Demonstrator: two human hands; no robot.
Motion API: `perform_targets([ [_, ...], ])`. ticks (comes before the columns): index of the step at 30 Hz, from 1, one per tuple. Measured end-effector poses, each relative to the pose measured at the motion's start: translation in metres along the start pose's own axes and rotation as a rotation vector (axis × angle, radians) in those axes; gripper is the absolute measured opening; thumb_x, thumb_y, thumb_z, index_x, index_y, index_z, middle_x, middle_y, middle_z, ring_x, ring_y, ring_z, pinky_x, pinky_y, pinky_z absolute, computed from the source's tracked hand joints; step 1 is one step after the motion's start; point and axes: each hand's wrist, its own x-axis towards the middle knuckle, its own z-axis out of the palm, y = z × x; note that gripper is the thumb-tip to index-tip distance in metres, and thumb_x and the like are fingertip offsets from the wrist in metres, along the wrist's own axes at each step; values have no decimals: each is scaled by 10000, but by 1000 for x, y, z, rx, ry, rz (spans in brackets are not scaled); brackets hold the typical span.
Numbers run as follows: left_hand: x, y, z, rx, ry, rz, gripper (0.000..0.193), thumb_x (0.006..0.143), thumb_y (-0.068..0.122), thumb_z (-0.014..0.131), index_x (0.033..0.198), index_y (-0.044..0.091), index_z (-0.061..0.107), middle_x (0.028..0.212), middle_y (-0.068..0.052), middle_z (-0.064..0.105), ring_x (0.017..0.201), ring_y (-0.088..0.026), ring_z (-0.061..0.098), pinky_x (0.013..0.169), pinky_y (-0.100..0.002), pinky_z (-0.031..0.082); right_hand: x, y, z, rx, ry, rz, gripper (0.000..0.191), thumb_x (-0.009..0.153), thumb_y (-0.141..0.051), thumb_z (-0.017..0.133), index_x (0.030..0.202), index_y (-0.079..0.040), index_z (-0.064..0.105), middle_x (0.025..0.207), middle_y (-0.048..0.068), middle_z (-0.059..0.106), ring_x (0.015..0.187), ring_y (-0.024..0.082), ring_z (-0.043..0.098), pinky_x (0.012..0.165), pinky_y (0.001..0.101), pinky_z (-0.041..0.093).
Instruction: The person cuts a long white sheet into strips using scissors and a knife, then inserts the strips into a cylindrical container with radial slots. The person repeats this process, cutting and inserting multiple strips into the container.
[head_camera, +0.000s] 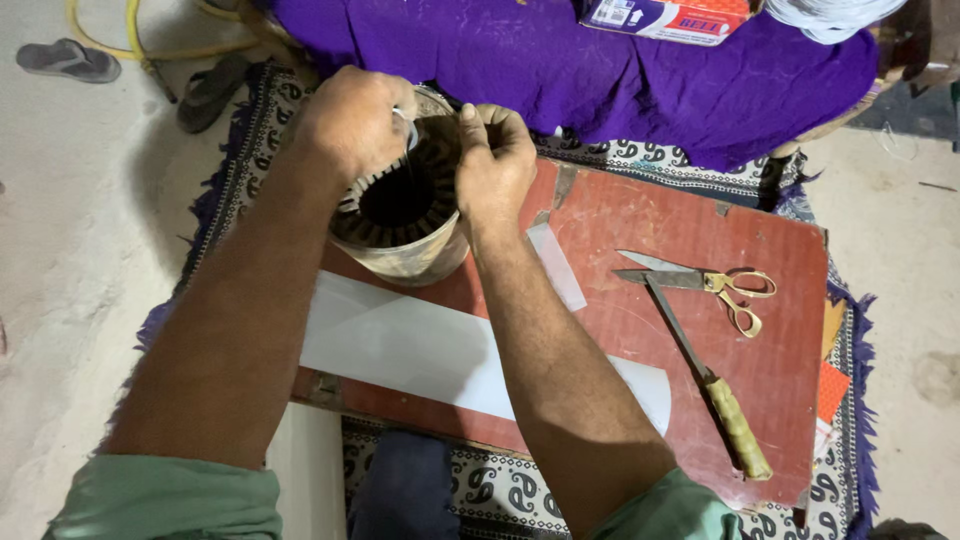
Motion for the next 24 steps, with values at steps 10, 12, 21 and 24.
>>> perform_targets([
  [10, 1, -6, 27, -153, 276, 113, 159, 747, 8, 703, 828, 117, 786, 838, -120, 751, 757, -313, 735, 736, -408, 607, 0, 4, 1, -14, 17, 15, 143, 956, -127, 730, 896, -2, 692, 799, 10, 679, 730, 78, 571, 674, 248, 504],
  [12, 1, -6, 29, -148, 262, 113, 168, 722, 6, 703, 818, 116, 787, 836, -117, 754, 762, -319, 735, 739, -415, 603, 1, 4, 0, -38, 29, -16, 150, 958, -124, 732, 882, 0, 695, 790, 11, 681, 730, 78, 572, 674, 251, 505],
  [21, 2, -1, 23, -134, 280, 135, 162, 687, 19, 705, 796, 103, 792, 846, -136, 749, 772, -357, 724, 741, -437, 591, 1, 6, 2, 18, 21, -50, 136, 951, -114, 729, 876, -6, 694, 792, 1, 698, 730, 73, 592, 675, 251, 524],
  [24, 1, 5, 29, -132, 287, 41, 132, 726, 22, 698, 790, 98, 785, 830, -146, 738, 750, -352, 724, 734, -429, 594, 2, 5, 1, -33, 29, -81, 144, 961, -113, 736, 880, -2, 695, 800, 6, 684, 739, 73, 568, 676, 253, 512],
])
